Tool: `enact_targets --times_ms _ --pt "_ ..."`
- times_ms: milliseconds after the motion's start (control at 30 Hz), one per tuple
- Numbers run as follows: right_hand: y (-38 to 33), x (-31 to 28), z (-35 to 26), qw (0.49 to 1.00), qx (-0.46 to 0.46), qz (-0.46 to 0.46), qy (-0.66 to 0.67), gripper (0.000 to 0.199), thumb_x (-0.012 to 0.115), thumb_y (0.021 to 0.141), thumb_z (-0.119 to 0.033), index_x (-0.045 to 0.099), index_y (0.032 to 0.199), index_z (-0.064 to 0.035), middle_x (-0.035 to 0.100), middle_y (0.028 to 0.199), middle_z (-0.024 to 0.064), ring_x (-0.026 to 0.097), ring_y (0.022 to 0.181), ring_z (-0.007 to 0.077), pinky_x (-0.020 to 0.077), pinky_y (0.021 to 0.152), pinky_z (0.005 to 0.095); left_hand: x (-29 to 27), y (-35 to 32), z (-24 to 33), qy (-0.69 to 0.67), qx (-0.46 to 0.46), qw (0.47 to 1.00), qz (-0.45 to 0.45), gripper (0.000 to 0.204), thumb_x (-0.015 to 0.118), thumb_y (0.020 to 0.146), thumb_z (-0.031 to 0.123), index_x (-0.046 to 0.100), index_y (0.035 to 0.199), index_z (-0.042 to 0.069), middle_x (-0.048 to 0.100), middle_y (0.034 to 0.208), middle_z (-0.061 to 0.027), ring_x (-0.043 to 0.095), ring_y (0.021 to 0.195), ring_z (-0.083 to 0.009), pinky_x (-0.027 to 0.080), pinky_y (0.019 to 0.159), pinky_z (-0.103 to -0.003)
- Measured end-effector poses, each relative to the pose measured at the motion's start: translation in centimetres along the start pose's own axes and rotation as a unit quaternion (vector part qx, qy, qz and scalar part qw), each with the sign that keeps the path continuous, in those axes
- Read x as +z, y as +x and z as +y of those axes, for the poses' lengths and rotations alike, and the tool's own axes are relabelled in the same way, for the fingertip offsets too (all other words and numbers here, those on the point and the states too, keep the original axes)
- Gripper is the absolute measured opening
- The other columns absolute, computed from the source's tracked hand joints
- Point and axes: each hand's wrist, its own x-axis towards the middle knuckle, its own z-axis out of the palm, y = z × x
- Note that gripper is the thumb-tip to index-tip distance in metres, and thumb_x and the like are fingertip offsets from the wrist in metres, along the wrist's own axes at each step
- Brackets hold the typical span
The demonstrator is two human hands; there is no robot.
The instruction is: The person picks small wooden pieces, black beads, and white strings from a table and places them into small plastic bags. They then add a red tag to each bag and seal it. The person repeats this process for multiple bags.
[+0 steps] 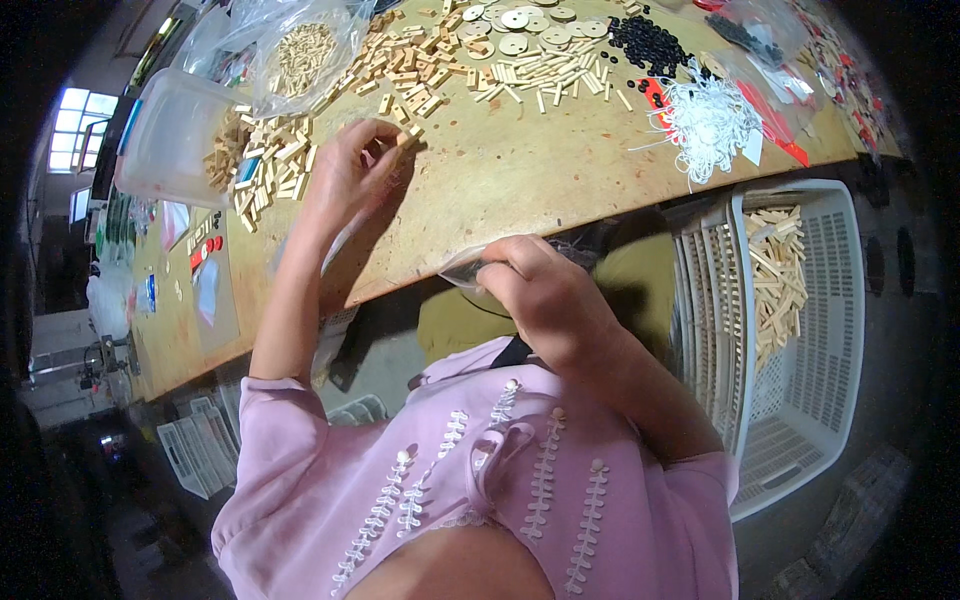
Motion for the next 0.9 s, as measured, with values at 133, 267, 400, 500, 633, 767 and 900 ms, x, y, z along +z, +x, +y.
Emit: enact_targets --times_ms 133,267,400,500,633,767,900 --pt "0.4 0.1 0.2 0.999 0.003 0.047 0.0 0.021 0.07 0.083 0.009 0.07 0.103 0.0012 0.065 0.112 0.0171 0.067 0.102 0.0341 0.0548 0.086 0.0382 0.7 1.7 -1.5 0.057 -0.014 0.998 -0.018 0.022 0.075 0.089 0.016 0.073 0.106 0.001 0.072 0.1 -0.0158 0.072 0.085 -0.0303 0.056 0.075 -0.039" --pt "0.5 0.0 0.5 0.999 0.032 0.043 -0.001 0.021 0.069 0.084 0.006 0.069 0.104 0.0012 0.065 0.114 0.018 0.067 0.104 0.0348 0.0547 0.088 0.0384 0.5 1.1 -0.5 -0.072 -0.093 0.992 -0.038 0.021 0.076 0.091 0.016 0.073 0.1 -0.003 0.073 0.087 -0.0095 0.07 0.076 -0.0161 0.055 0.07 -0.03" --pt "0.7 -0.2 0.7 0.998 0.044 0.045 -0.006 0.021 0.063 0.089 0.001 0.068 0.109 -0.0006 0.064 0.119 0.0188 0.065 0.109 0.0369 0.0538 0.091 0.0403 -0.6 -1.3 4.3 -0.31 -0.138 0.934 -0.11 0.015 0.075 0.091 0.013 0.074 0.096 -0.001 0.067 0.079 0.0024 0.059 0.073 -0.0029 0.048 0.066 -0.02" --pt "1.5 -0.2 0.2 0.998 0.043 0.037 0.013 0.023 0.062 0.092 -0.002 0.069 0.114 -0.0012 0.064 0.121 0.0199 0.065 0.111 0.037 0.0532 0.093 0.0402 -1.6 -3.5 7.5 -0.307 -0.116 0.929 -0.169 0.011 0.072 0.091 0.009 0.073 0.094 -0.001 0.062 0.075 0.0065 0.054 0.073 0.0012 0.044 0.063 -0.018" --pt "1.9 -0.3 -0.5 0.999 0.024 0.021 0.038 0.024 0.059 0.094 -0.006 0.068 0.115 -0.0011 0.063 0.122 0.023 0.064 0.113 0.039 0.052 0.096 0.0412 -2.0 -4.5 8.8 -0.163 -0.021 0.972 -0.169 0.014 0.075 0.085 0.011 0.073 0.093 0.0 0.066 0.069 -0.0079 0.063 0.061 -0.0136 0.05 0.058 -0.029" --pt "1.4 0.5 -0.1 0.999 0.022 0.012 0.036 0.024 0.059 0.092 -0.004 0.068 0.114 -0.0015 0.063 0.124 0.0238 0.064 0.114 0.0398 0.0522 0.096 0.0415 -1.8 -4.6 8.7 -0.147 0.055 0.974 -0.161 0.017 0.078 0.087 0.01 0.072 0.1 0.001 0.067 0.076 -0.0019 0.061 0.069 -0.0067 0.048 0.059 -0.025" --pt "0.6 0.3 0.2 0.999 0.026 0.026 0.014 0.023 0.06 0.09 -0.002 0.067 0.112 -0.0023 0.063 0.125 0.0237 0.063 0.116 0.0404 0.0522 0.097 0.0417 -1.7 -1.5 3.5 -0.128 -0.06 0.99 -0.023 0.017 0.071 0.091 0.016 0.072 0.098 0.001 0.072 0.079 -0.0117 0.069 0.072 -0.0198 0.055 0.069 -0.033"
